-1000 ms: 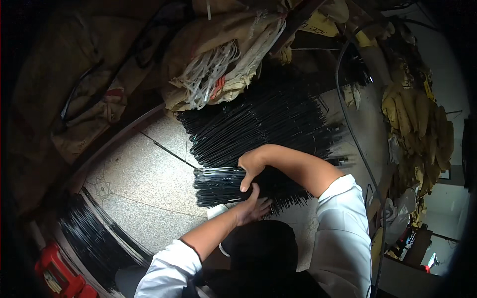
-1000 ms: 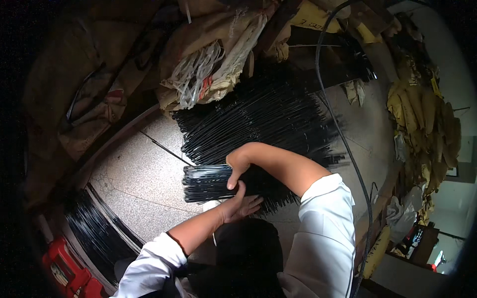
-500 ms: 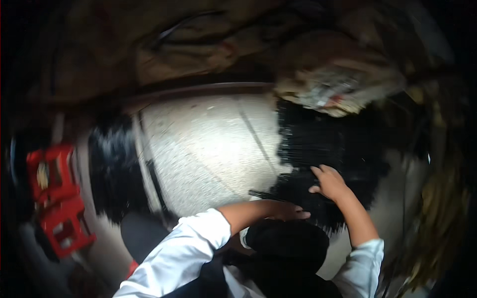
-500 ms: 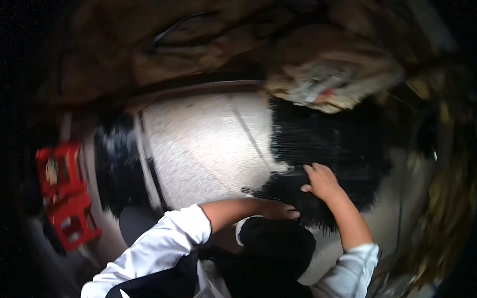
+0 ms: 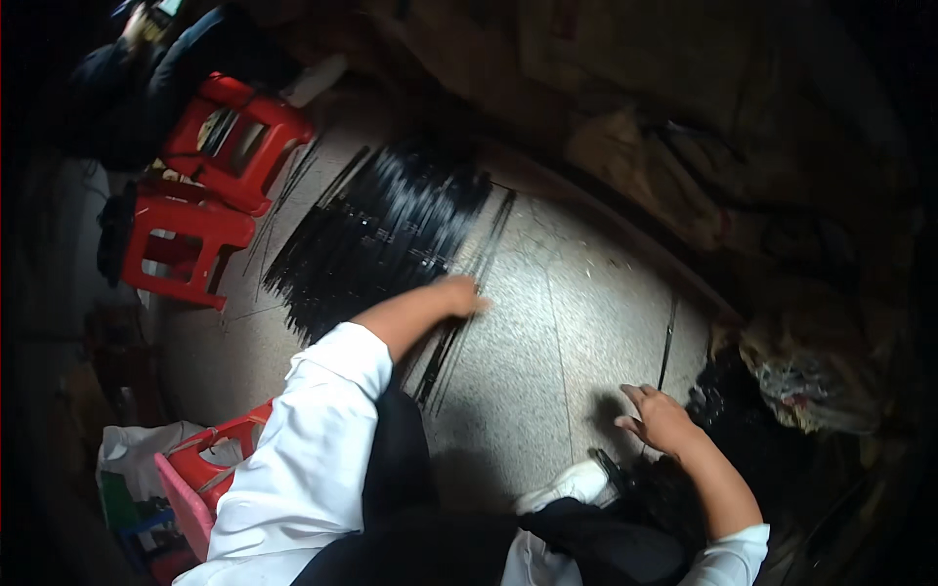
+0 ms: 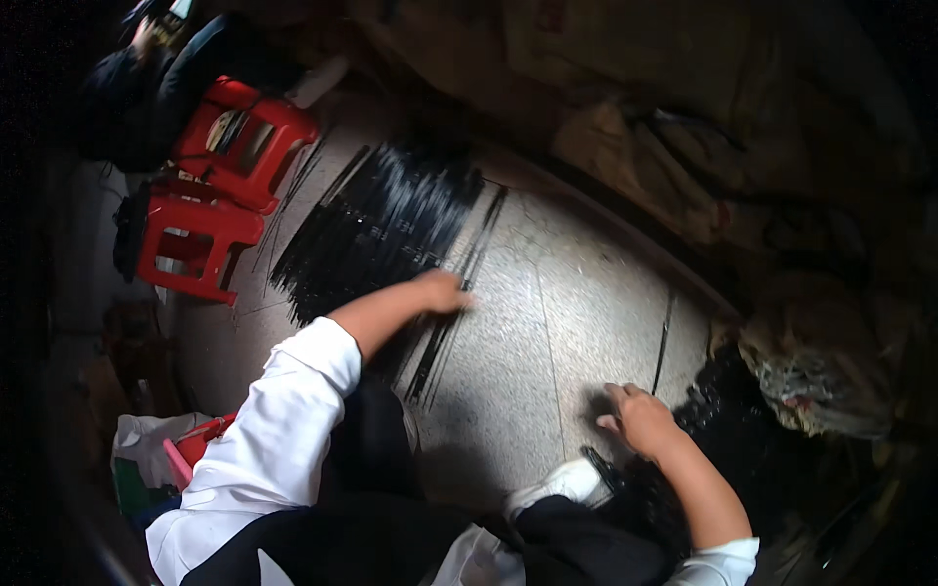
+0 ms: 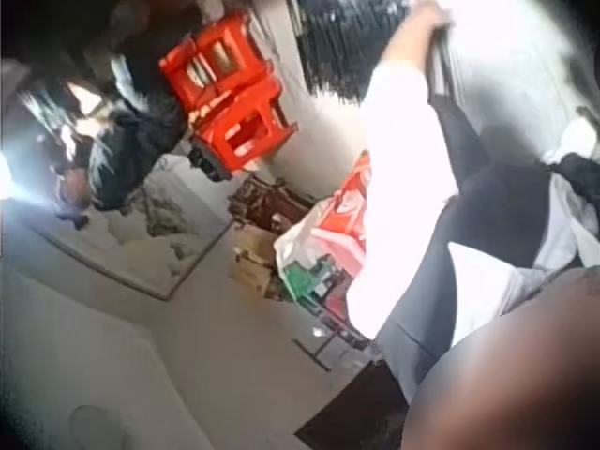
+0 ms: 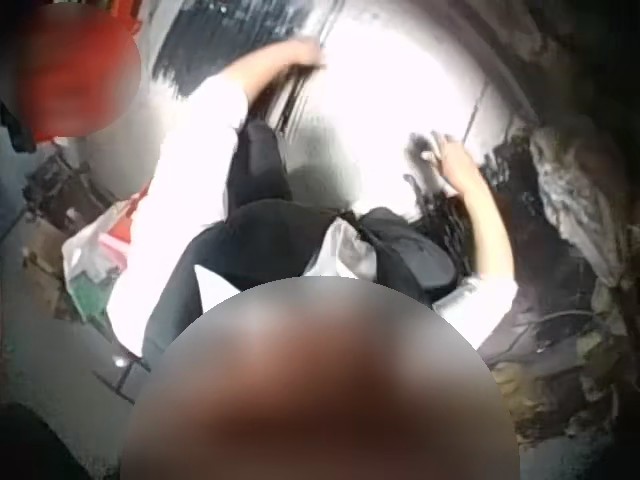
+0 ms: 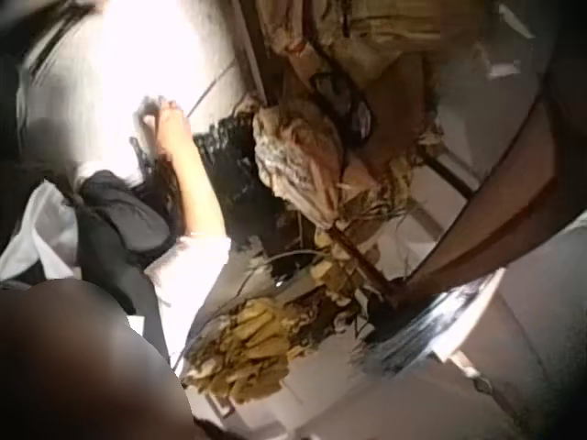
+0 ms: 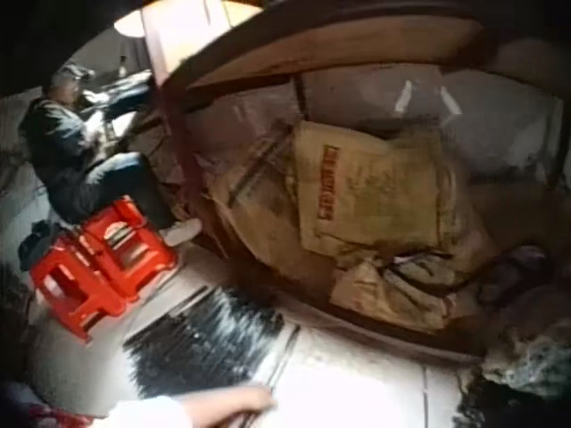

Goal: Collecting bundles of black rods from the floor and placing them into a large sack.

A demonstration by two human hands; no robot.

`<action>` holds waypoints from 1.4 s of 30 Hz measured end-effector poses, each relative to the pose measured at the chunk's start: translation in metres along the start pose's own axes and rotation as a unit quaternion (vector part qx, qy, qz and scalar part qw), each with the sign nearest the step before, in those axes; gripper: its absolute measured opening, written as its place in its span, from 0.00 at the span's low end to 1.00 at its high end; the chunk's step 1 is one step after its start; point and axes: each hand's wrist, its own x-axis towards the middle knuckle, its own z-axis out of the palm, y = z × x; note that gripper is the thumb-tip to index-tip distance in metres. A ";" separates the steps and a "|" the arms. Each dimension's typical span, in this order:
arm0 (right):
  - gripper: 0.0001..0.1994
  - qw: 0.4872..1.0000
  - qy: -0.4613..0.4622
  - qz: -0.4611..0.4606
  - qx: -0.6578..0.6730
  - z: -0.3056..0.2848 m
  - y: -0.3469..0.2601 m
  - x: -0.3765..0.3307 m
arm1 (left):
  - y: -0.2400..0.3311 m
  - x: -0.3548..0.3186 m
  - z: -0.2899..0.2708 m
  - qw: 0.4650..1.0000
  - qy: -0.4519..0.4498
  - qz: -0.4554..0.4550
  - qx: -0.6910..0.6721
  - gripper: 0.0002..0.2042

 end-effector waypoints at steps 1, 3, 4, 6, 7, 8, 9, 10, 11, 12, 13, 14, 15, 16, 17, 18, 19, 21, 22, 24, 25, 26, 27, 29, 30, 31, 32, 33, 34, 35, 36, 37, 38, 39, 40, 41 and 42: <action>0.28 0.998 -0.013 -0.020 0.054 0.003 -0.003 0.029 | -0.036 -0.002 -0.020 0.993 0.087 -0.065 -0.036 0.36; 0.28 0.991 -0.029 -0.032 0.123 0.015 -0.013 0.095 | -0.105 -0.006 -0.047 0.968 0.157 -0.170 -0.093 0.41; 0.29 0.990 -0.030 -0.017 0.135 0.024 -0.021 0.126 | -0.127 -0.005 -0.053 0.955 0.170 -0.202 -0.138 0.44; 0.30 0.986 0.036 -0.023 0.162 0.049 -0.037 0.190 | -0.156 0.001 -0.032 0.934 0.228 -0.231 -0.149 0.49; 0.30 0.979 0.051 -0.013 0.199 0.057 -0.055 0.218 | -0.171 -0.001 -0.016 0.912 0.276 -0.265 -0.148 0.53; 0.30 0.970 0.068 0.009 0.233 0.064 -0.062 0.239 | -0.162 0.003 -0.007 0.924 0.226 -0.259 -0.168 0.60; 0.30 0.953 0.096 0.046 0.283 0.080 -0.051 0.261 | -0.132 0.005 -0.011 0.931 0.216 -0.260 -0.137 0.61; 0.31 0.931 0.119 0.075 0.336 0.094 -0.049 0.277 | -0.110 0.003 -0.013 0.935 0.206 -0.270 -0.102 0.61; 0.28 0.905 0.105 0.102 0.399 0.098 -0.077 0.284 | -0.114 -0.003 -0.010 0.935 0.192 -0.273 -0.117 0.62; 0.25 0.885 0.073 0.098 0.450 0.100 -0.092 0.290 | -0.114 -0.004 -0.011 0.937 0.182 -0.266 -0.133 0.62; 0.23 0.871 0.063 0.123 0.471 0.106 -0.098 0.296 | -0.110 -0.004 -0.009 0.941 0.178 -0.240 -0.160 0.62; 0.22 0.856 0.053 0.148 0.492 0.113 -0.104 0.301 | -0.104 -0.007 -0.003 0.945 0.190 -0.223 -0.148 0.61; 0.21 0.837 0.070 0.163 0.518 0.122 -0.104 0.306 | -0.099 -0.008 0.000 0.952 0.175 -0.196 -0.160 0.60; 0.21 0.814 0.088 0.179 0.546 0.132 -0.102 0.311 | -0.093 -0.009 0.003 0.958 0.159 -0.167 -0.168 0.59; 0.21 0.820 0.115 0.201 0.523 0.140 -0.092 0.316 | -0.079 -0.009 0.007 0.964 0.153 -0.147 -0.162 0.58; 0.23 0.817 0.108 0.212 0.525 0.142 -0.099 0.317 | -0.075 -0.012 0.014 0.967 0.146 -0.139 -0.153 0.56; 0.24 0.800 0.102 0.213 0.552 0.139 -0.112 0.315 | -0.075 -0.016 0.021 0.971 0.139 -0.128 -0.148 0.55; 0.26 0.770 0.083 0.211 0.597 0.132 -0.126 0.309 | -0.077 -0.021 0.020 0.975 0.133 -0.088 -0.156 0.52; 0.28 0.757 0.068 0.206 0.616 0.130 -0.128 0.306 | -0.077 -0.020 0.017 0.972 0.153 -0.067 -0.164 0.49; 0.29 0.746 0.149 0.227 0.608 0.132 -0.132 0.299 | -0.083 -0.011 0.010 0.943 0.245 -0.062 -0.215 0.42; 0.30 0.737 0.127 0.228 0.623 0.135 -0.126 0.297 | -0.084 -0.007 0.011 0.921 0.336 -0.049 -0.191 0.37; 0.30 0.728 0.104 0.229 0.638 0.137 -0.121 0.295 | -0.091 0.002 0.011 0.900 0.409 -0.020 -0.148 0.36; 0.29 0.727 0.101 0.218 0.643 0.138 -0.124 0.290 | -0.097 0.006 0.008 0.897 0.421 -0.017 -0.137 0.38; 0.26 0.729 0.090 0.220 0.642 0.139 -0.124 0.287 | -0.106 0.023 0.015 0.890 0.431 -0.020 -0.146 0.44; 0.25 0.728 0.079 0.218 0.645 0.134 -0.133 0.284 | -0.114 0.036 0.024 0.888 0.427 -0.032 -0.165 0.48; 0.26 0.720 0.096 0.211 0.654 0.132 -0.126 0.279 | -0.100 0.043 0.018 0.918 0.319 -0.047 -0.233 0.55; 0.31 0.719 0.091 0.222 0.652 0.128 -0.116 0.270 | -0.082 0.045 0.018 0.931 0.285 -0.066 -0.216 0.55; 0.35 0.741 0.075 0.209 0.633 0.112 -0.130 0.259 | -0.070 0.036 0.015 0.944 0.252 -0.088 -0.193 0.56; 0.37 0.720 0.041 0.142 0.679 0.107 -0.137 0.257 | -0.070 0.032 0.011 0.952 0.238 -0.045 -0.188 0.56; 0.36 0.714 0.075 0.153 0.679 0.109 -0.147 0.258 | -0.061 0.025 0.016 0.946 0.287 -0.051 -0.145 0.53; 0.34 0.683 0.051 0.120 0.719 0.120 -0.144 0.269 | -0.060 0.022 0.019 0.947 0.291 -0.037 -0.134 0.52; 0.32 0.667 0.103 0.120 0.728 0.147 -0.124 0.284 | -0.045 0.025 0.024 0.948 0.286 -0.002 -0.142 0.53; 0.40 0.656 0.100 0.134 0.736 0.159 -0.126 0.292 | -0.048 0.026 0.033 0.956 0.263 -0.016 -0.130 0.53; 0.41 0.671 0.083 0.170 0.717 0.149 -0.132 0.285 | -0.055 0.035 0.045 0.951 0.257 0.014 -0.170 0.55; 0.39 0.652 0.071 0.198 0.728 0.136 -0.141 0.272 | -0.048 0.024 0.041 0.959 0.224 0.009 -0.176 0.55; 0.35 0.623 0.091 0.184 0.755 0.131 -0.144 0.260 | -0.039 0.028 0.046 0.972 0.165 0.015 -0.165 0.53; 0.31 0.596 0.111 0.167 0.778 0.129 -0.147 0.250 | -0.030 0.028 0.047 0.982 0.109 0.019 -0.154 0.51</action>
